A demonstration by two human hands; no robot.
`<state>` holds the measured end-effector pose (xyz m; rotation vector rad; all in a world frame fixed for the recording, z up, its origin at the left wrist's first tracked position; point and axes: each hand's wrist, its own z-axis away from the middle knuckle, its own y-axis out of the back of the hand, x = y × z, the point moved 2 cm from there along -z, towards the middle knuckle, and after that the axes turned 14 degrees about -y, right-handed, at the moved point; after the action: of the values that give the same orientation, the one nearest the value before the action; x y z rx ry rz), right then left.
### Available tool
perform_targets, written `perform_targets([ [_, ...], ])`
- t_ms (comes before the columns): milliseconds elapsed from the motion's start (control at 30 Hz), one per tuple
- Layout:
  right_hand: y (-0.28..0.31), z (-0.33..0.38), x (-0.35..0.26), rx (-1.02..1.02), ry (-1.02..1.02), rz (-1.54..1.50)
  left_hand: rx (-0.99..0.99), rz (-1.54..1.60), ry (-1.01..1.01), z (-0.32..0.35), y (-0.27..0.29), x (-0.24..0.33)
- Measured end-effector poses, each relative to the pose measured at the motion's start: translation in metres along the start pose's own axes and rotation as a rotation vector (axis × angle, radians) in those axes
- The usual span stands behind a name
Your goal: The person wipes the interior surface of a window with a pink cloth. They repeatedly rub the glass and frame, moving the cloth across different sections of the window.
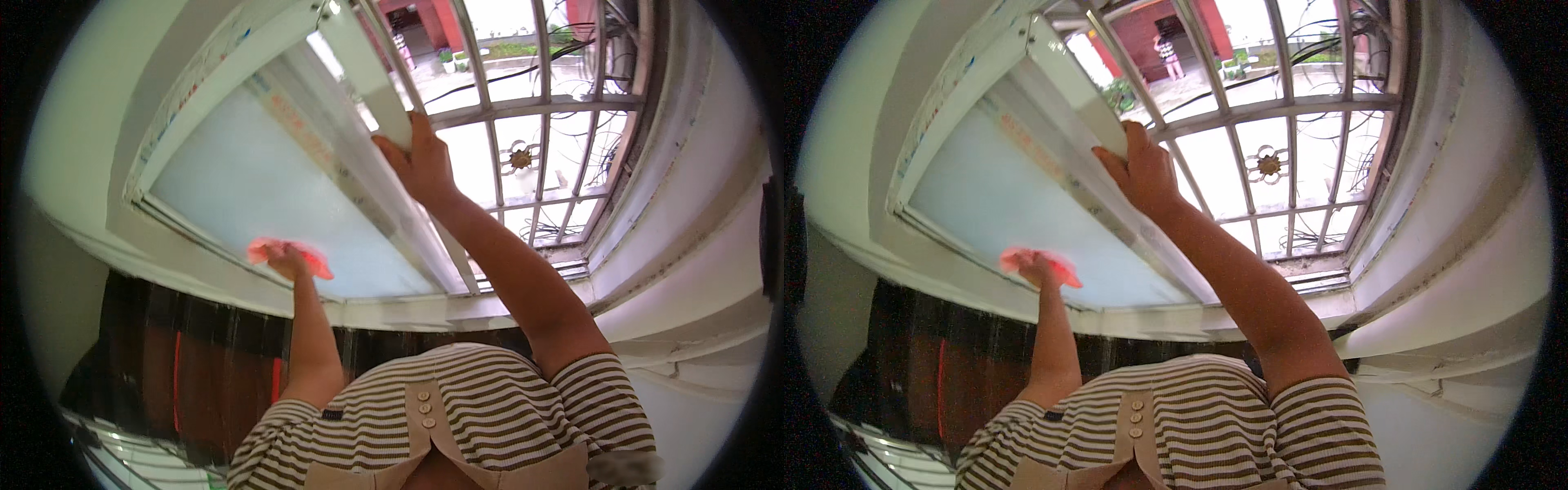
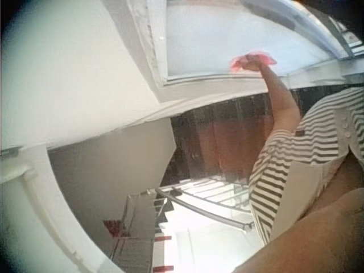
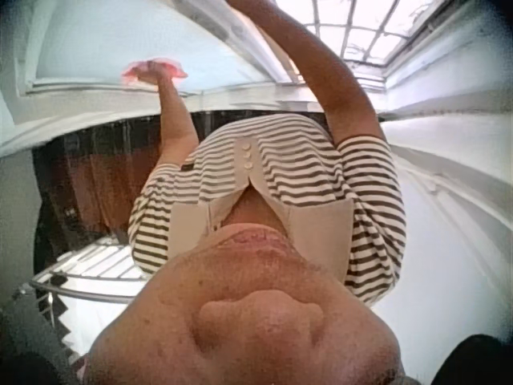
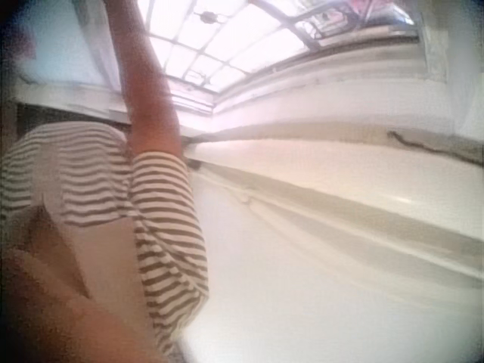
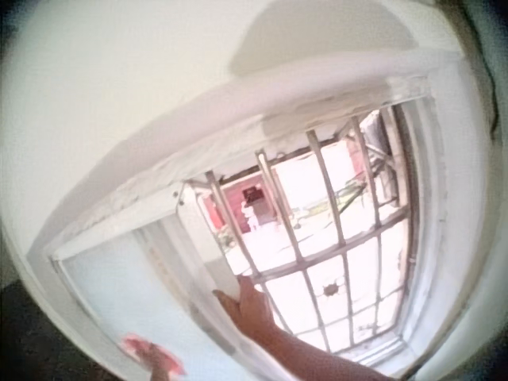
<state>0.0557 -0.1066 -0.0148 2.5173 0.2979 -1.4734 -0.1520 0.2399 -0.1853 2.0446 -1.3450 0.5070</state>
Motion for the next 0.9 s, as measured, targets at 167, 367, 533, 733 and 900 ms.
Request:
perform_targets([
  [167, 0.002, 0.001, 0.001, 0.09, 0.136, -0.003, 0.043, 0.023, 0.117, 0.109, -0.048, 0.02],
  [367, 0.003, -0.003, 0.007, 0.016, 0.156, -0.044, -0.192, 0.175, -0.029, 0.179, -0.031, 0.155],
  [533, -0.002, -0.004, 0.008, -0.009, 0.137, -0.07, -0.278, 0.315, -0.072, 0.204, -0.015, 0.196],
  [733, -0.002, -0.005, 0.008, 0.002, 0.156, -0.06, -0.325, 0.535, -0.326, 0.184, 0.003, 0.236],
  [900, -0.002, -0.006, 0.011, 0.005, 0.209, -0.079, -0.285, 0.482, -0.403, 0.132, 0.007, 0.239],
])
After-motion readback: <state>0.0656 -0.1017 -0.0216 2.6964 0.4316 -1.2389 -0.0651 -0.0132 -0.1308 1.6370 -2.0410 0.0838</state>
